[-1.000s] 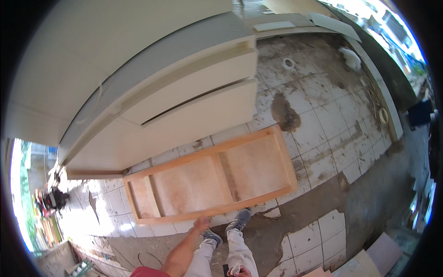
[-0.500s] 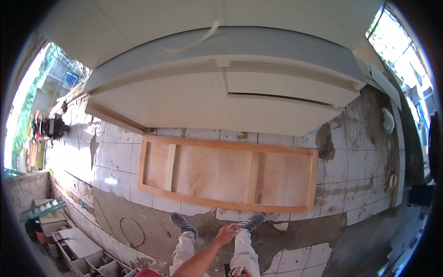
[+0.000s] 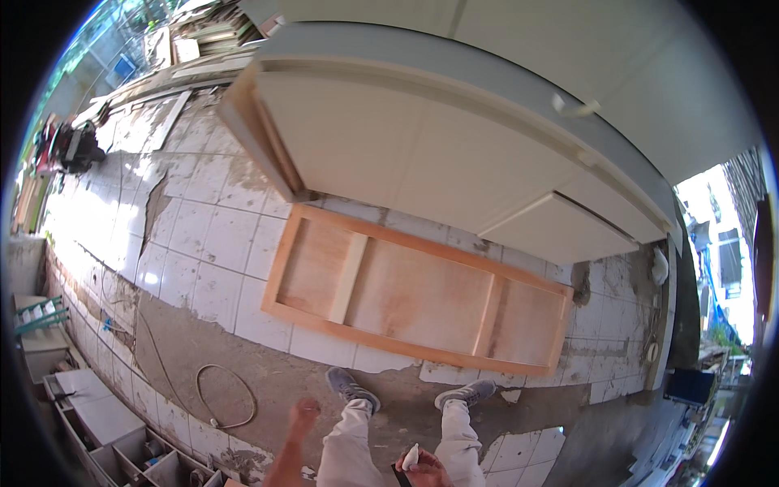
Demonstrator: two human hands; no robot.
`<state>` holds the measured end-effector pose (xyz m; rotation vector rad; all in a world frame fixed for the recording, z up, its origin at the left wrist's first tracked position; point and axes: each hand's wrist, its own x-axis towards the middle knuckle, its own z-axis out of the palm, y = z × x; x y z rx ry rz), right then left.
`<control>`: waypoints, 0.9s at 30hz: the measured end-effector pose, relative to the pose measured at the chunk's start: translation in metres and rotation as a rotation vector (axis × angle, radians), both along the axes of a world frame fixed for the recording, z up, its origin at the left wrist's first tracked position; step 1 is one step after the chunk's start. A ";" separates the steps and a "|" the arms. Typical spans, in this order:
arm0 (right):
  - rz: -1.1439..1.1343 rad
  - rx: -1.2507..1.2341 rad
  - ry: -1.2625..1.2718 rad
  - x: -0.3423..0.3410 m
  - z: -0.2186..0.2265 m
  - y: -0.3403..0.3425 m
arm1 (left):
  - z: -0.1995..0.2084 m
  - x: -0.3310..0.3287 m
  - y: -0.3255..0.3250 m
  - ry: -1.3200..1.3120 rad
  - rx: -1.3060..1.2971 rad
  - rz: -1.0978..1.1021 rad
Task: The person applies adhesive from a white tube to the edges of a white cabinet door and then presses it into place on a wooden cabinet frame. The person repeats this process for multiple edges and sections of the cabinet.
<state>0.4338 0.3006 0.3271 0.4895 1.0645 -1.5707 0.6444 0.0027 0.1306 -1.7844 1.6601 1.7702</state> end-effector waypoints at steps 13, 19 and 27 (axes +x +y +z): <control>0.104 -0.210 0.101 -0.014 0.068 -0.191 | 0.078 0.177 -0.022 0.123 0.124 0.778; 0.361 -0.255 0.226 -0.030 0.075 -0.288 | 0.206 -0.006 -0.084 0.679 0.161 0.538; 0.310 -0.334 0.267 -0.006 0.061 -0.416 | 0.246 -0.068 -0.217 0.963 0.089 0.125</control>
